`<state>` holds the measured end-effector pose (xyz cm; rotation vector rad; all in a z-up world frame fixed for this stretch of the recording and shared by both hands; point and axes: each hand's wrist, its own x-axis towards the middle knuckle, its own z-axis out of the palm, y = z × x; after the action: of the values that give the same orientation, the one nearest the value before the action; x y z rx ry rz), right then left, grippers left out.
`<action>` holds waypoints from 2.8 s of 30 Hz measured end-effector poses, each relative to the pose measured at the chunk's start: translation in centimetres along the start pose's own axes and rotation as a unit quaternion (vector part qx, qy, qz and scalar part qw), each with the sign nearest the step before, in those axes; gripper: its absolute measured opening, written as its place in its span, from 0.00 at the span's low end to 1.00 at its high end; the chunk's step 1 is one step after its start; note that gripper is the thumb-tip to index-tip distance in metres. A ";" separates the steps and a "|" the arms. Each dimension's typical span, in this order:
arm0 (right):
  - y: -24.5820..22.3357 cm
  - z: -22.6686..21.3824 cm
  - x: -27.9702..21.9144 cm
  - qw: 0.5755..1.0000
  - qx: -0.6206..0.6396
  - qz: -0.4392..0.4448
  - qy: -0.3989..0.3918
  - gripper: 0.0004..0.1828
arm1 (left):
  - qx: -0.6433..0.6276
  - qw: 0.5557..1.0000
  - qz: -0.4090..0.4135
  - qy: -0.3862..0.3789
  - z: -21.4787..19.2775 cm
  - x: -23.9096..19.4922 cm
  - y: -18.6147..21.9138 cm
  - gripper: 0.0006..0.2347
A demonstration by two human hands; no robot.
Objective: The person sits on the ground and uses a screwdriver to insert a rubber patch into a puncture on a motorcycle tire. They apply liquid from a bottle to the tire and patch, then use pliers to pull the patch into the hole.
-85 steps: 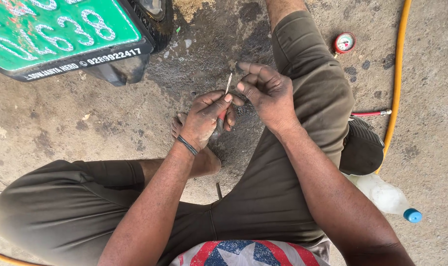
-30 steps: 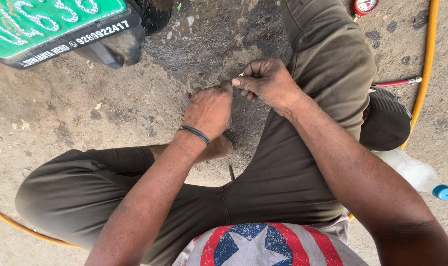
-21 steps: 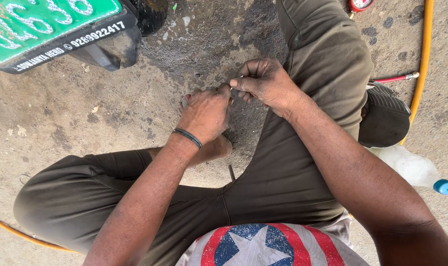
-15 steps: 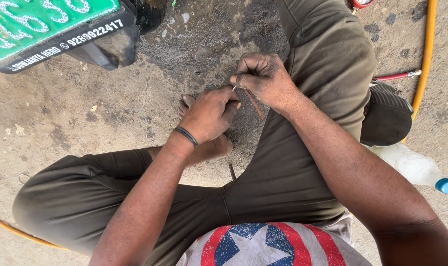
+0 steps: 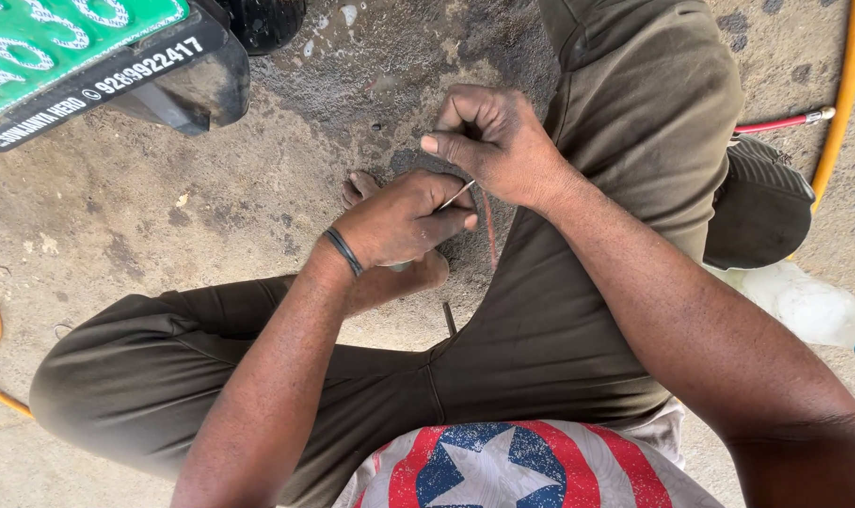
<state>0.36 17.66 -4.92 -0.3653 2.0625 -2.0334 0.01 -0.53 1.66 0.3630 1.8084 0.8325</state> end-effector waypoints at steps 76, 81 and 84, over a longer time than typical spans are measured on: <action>-3.6 -1.1 -0.3 0.975 0.125 0.169 0.072 0.09 | -0.195 0.971 0.010 0.136 0.4 0.7 -1.8 0.06; -2.7 -1.0 -0.6 0.981 0.121 0.147 0.040 0.04 | -0.265 0.949 0.048 0.165 1.2 1.1 -2.1 0.08; -2.9 -1.1 -0.4 0.979 0.129 0.141 0.067 0.04 | -0.282 0.930 0.082 0.221 2.1 1.4 -2.5 0.08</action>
<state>0.46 18.86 -1.96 0.1084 1.7663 -2.1560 1.74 -0.69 -1.46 -0.0602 1.8497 1.6006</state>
